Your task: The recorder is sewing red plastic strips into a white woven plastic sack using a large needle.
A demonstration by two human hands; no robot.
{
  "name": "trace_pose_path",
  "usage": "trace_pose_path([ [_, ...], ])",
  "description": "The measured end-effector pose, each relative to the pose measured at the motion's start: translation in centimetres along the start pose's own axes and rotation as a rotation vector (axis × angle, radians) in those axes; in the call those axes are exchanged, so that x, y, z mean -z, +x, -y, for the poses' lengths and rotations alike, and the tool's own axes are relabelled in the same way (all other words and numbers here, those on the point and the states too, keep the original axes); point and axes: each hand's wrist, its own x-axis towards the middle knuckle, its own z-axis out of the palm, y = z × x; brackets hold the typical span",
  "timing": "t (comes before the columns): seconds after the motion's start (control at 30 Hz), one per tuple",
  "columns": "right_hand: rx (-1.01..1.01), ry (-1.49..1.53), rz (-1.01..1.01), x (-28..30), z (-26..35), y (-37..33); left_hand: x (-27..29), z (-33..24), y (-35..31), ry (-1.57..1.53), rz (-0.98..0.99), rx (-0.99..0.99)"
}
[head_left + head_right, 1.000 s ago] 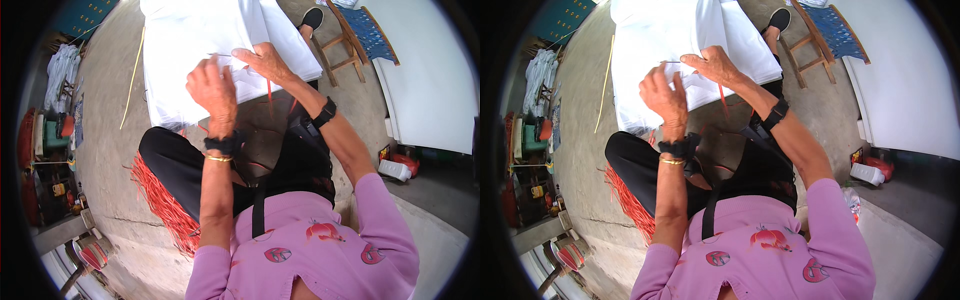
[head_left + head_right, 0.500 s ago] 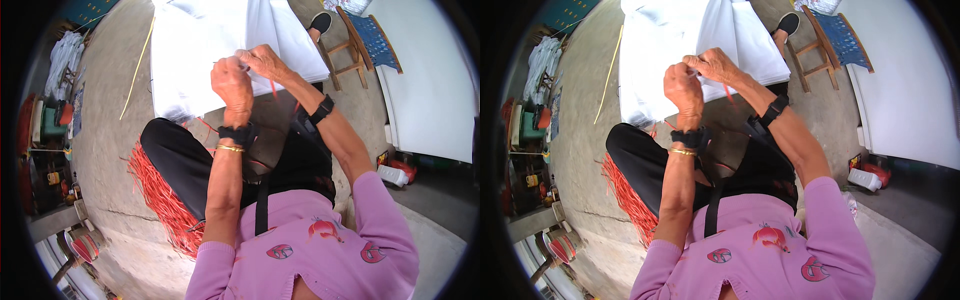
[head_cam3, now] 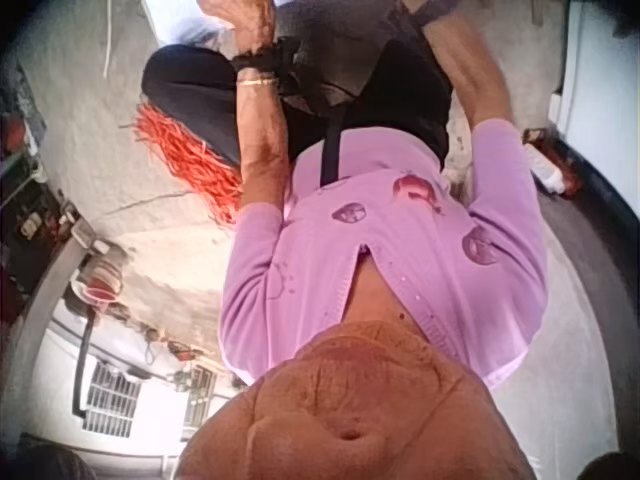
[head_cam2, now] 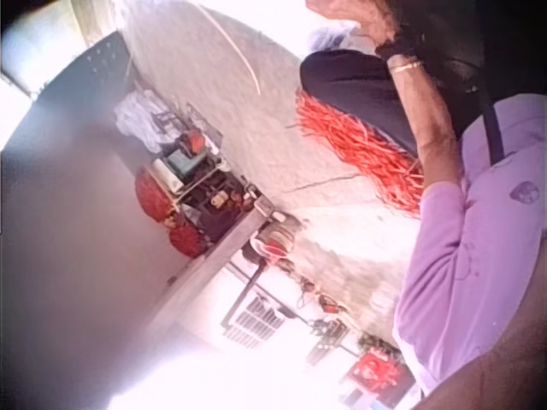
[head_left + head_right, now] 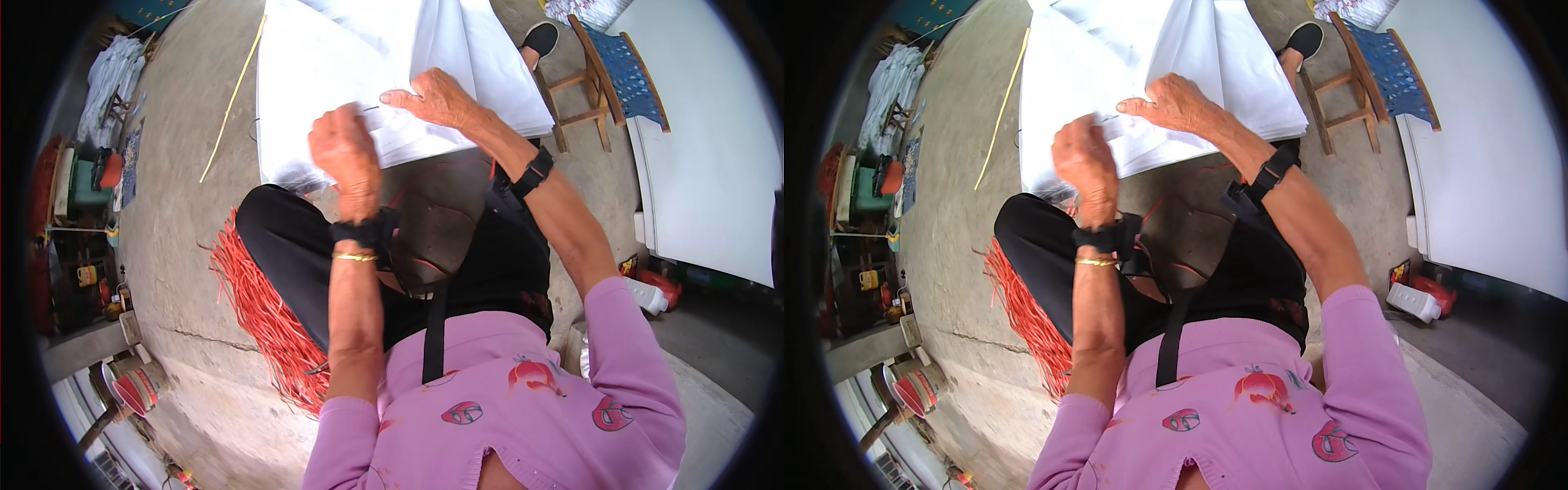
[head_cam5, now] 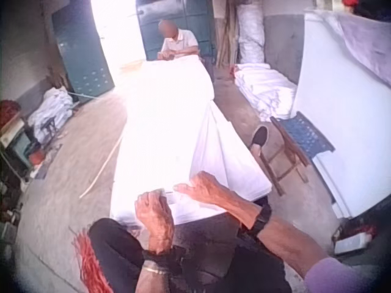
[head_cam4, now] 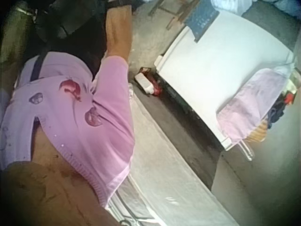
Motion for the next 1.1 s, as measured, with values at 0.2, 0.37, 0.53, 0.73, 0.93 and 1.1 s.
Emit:
trace_pose_path([
  [0.2, -0.439, 0.878, -0.055, -1.9, 1.0, 0.1, -2.8, -4.0, 0.0, -0.096, 0.034, 0.012],
  [0.37, -0.304, 0.501, -0.008, -1.1, 1.2, 1.6, 1.0, 1.0, -1.5, 0.178, 0.015, 0.142],
  [0.53, -0.048, -0.092, 0.152, 0.9, 0.5, 1.9, 1.7, 3.5, -1.1, 0.316, 0.017, 0.238],
  [0.73, -0.177, 0.157, 0.124, 0.1, 0.3, 1.6, 1.9, -0.3, -1.0, 0.012, 0.034, 0.068],
  [0.93, -0.060, -0.045, 0.178, 0.9, 0.7, 2.0, 1.3, 2.2, -3.7, 0.309, 0.211, 0.199],
  [1.1, -0.086, 0.095, 0.165, -0.1, -0.4, 2.0, -0.9, -0.8, 0.1, 0.105, -0.020, 0.039],
])
